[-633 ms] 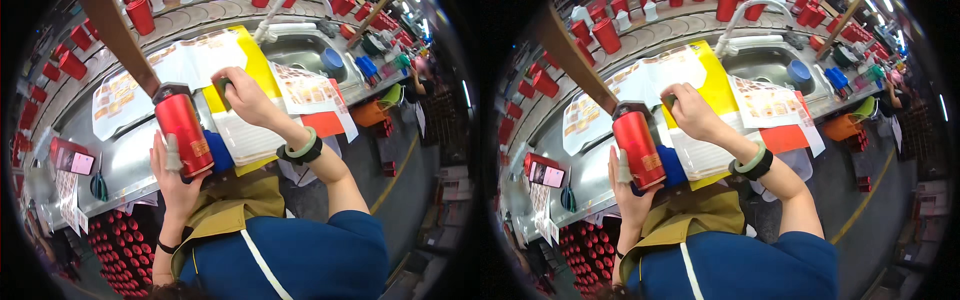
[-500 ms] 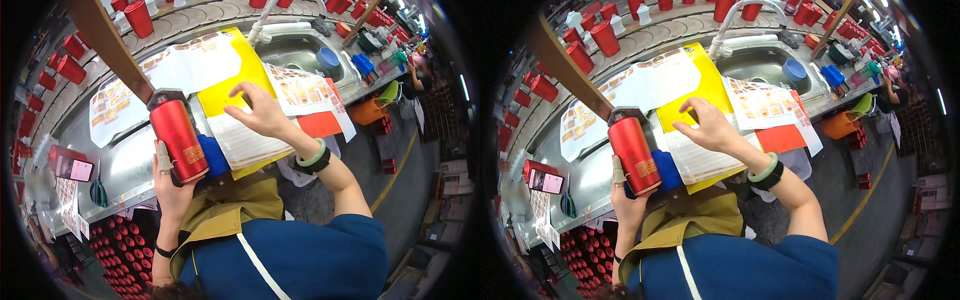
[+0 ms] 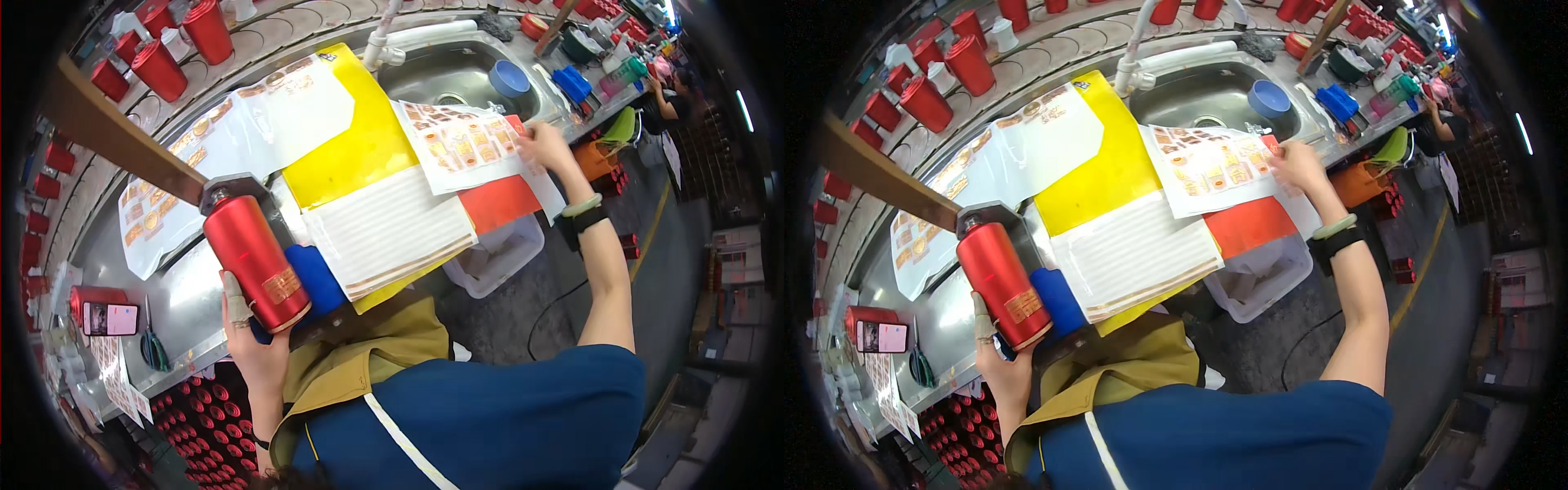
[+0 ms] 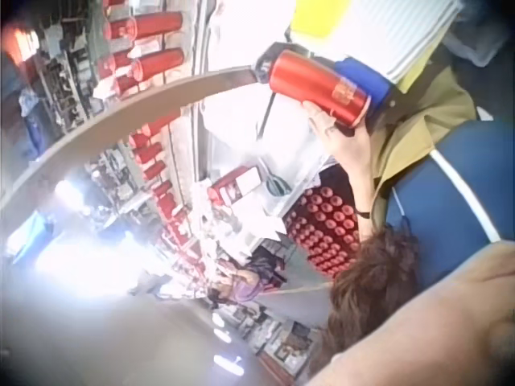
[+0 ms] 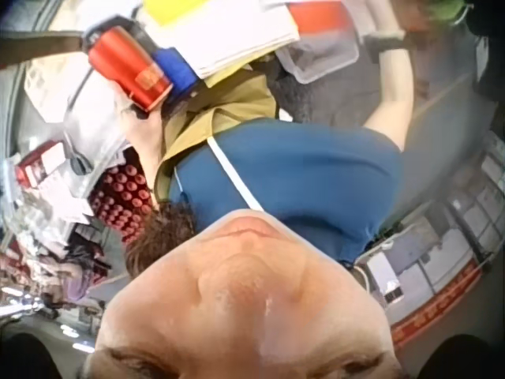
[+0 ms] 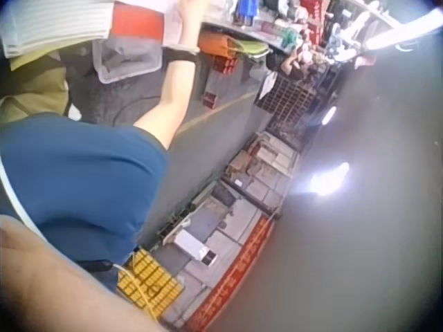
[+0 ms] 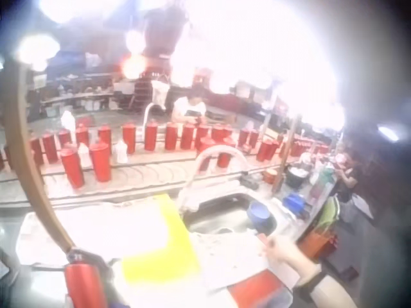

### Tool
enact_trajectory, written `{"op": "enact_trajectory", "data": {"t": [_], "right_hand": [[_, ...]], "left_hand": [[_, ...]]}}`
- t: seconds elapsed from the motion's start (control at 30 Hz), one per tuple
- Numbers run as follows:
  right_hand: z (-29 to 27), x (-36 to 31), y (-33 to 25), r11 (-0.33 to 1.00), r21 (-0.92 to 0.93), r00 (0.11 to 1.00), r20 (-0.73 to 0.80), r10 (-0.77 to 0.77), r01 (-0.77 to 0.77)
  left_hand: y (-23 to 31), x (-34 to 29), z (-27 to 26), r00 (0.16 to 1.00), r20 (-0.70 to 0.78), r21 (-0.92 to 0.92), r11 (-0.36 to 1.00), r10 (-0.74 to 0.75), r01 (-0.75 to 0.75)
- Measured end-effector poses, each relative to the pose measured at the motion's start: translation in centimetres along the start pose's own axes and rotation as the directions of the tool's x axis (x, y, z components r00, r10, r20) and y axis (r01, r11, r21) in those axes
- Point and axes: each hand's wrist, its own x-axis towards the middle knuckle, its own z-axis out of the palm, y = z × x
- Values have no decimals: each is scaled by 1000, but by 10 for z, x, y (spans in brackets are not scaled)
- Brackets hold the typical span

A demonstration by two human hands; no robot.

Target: Apply adhesive labels and seals to red cylindrical containers at an industrial workbench.

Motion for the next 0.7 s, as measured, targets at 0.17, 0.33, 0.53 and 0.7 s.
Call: {"op": "enact_trajectory", "data": {"t": [0.17,0.33,0.53,0.7], "right_hand": [[-10,-5,90,967,-224,990,29,135,-125],[15,-16,118,735,483,872,369,321,-475],[7,0,98,996,27,923,-375,90,-86],[5,64,-33,961,82,945,-221,-240,264]], "left_hand": [[3,2,1,998,24,4,999,-50,50],[5,1,1,999,17,7,999,-47,47],[6,4,-1,996,22,2,997,-82,82],[5,1,-2,998,3,-11,998,-66,66]]}}
